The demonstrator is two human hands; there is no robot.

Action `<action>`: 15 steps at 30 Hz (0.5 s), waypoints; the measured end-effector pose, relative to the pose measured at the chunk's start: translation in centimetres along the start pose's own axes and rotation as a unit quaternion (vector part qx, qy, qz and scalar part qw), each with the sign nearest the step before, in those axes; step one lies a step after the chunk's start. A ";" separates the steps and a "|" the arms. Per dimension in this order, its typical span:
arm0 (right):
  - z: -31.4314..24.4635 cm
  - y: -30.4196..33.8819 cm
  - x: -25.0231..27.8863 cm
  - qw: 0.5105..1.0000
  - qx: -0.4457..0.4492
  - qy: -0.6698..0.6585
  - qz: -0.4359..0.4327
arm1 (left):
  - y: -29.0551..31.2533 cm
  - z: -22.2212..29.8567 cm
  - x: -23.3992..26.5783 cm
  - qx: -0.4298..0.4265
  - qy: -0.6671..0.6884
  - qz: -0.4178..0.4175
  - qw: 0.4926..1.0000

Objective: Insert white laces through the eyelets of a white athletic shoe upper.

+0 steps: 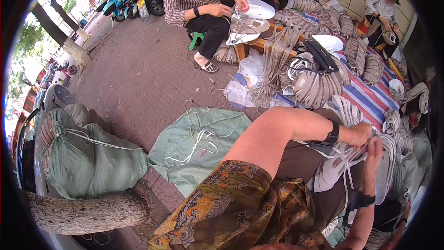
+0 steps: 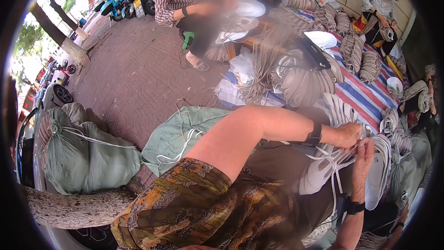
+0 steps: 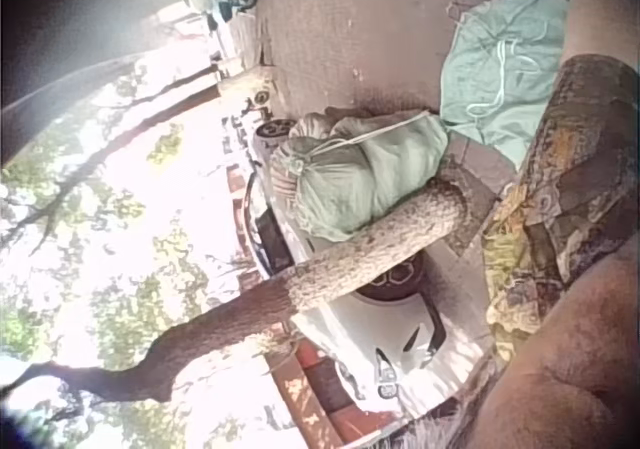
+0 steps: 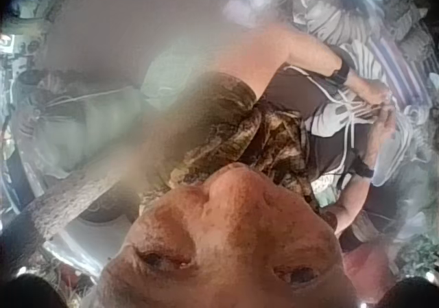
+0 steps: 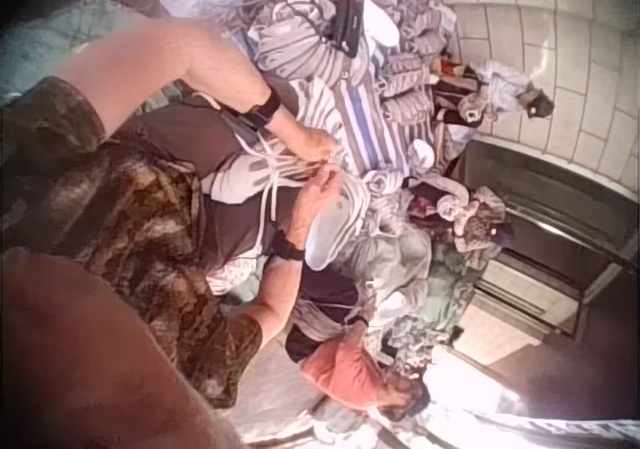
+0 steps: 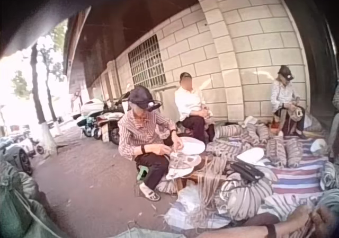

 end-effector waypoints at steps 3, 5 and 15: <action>-0.8 -1.3 0.5 0.995 0.043 0.092 0.008 | -0.7 0.4 0.3 -0.017 0.077 0.016 0.997; -1.1 -1.1 -0.2 0.989 0.065 0.131 0.016 | -1.0 -0.1 -0.2 -0.007 0.118 0.042 0.992; 1.6 -0.4 1.8 0.999 -0.035 0.003 0.042 | -0.6 -0.2 -1.6 0.000 0.224 0.023 0.974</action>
Point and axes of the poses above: each hand's wrist, its own y-axis away from the middle knuckle, its own x-axis out of the back of the hand, z = x × y, the point moved 7 cm from there along -y, towards the middle knuckle, and after that the axes turned 9 degrees about -y, right-handed, at the moved point
